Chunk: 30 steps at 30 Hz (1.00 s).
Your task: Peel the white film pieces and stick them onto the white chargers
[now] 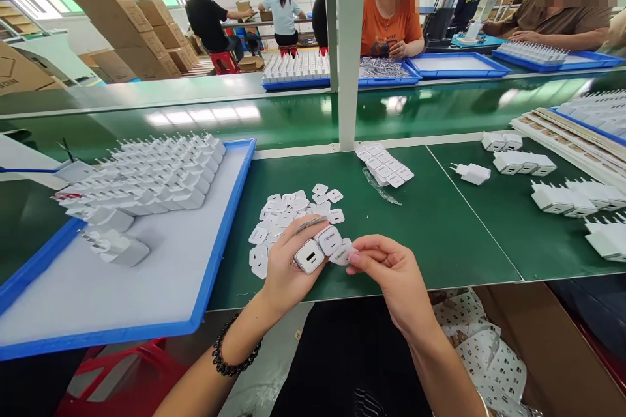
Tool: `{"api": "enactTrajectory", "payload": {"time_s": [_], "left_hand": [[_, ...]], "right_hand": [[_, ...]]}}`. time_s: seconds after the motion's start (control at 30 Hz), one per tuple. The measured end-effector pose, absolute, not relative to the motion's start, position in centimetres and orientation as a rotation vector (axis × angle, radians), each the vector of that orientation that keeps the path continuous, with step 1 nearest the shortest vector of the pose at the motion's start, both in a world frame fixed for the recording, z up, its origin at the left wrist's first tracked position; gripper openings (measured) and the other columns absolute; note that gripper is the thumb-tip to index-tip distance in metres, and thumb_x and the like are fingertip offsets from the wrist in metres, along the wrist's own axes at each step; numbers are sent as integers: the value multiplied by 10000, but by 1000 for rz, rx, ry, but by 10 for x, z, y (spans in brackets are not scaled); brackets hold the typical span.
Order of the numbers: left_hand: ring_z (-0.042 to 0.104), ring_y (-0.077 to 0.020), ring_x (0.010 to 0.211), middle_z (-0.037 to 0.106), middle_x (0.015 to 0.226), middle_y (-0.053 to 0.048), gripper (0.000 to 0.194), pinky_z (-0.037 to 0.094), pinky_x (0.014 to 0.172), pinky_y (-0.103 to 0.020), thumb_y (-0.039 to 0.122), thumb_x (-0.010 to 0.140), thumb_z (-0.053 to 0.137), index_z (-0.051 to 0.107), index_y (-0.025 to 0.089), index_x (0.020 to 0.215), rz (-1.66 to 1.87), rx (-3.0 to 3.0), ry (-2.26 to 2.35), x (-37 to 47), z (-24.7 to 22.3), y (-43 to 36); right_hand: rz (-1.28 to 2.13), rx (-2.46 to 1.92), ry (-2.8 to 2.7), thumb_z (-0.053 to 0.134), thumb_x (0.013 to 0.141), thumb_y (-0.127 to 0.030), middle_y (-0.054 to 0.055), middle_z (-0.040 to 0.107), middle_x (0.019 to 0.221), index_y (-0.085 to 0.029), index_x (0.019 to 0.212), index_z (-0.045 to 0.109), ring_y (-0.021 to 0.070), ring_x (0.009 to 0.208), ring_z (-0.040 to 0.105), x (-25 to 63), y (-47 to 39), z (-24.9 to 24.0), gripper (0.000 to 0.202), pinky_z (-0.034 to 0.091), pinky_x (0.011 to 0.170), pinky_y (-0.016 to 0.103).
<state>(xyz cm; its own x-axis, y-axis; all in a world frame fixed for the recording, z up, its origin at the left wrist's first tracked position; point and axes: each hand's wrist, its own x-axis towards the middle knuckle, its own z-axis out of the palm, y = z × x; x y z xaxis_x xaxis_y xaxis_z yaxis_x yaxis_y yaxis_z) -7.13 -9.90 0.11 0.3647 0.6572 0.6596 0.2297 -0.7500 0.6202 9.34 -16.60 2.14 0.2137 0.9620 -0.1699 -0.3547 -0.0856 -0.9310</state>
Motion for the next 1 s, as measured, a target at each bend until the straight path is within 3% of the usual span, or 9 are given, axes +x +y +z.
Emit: {"api": "enactTrajectory", "payload": {"time_s": [0.2,1.0], "left_hand": [[612,-245,1126,598,1237,-130,418,559,931,-411,99,837,595,567,203,1241,1376,2279,763,-71,-2,-101],[598,-238,1151,586,1251,-134,443,552,953,-380,48,847,527,541,183,1269,1379,2360,720,-72,-4,-102]], "right_hand": [[1475,-1037,-594,831,672,-323,-28,565,511,-169,607,649,69,421,408,70,-169,21,247,334,405,199],[1556,-978,-527,785,719,-329,-51,447,471,-168,542,516,68,455,312,56,-164,18,359,213,465,236]]}}
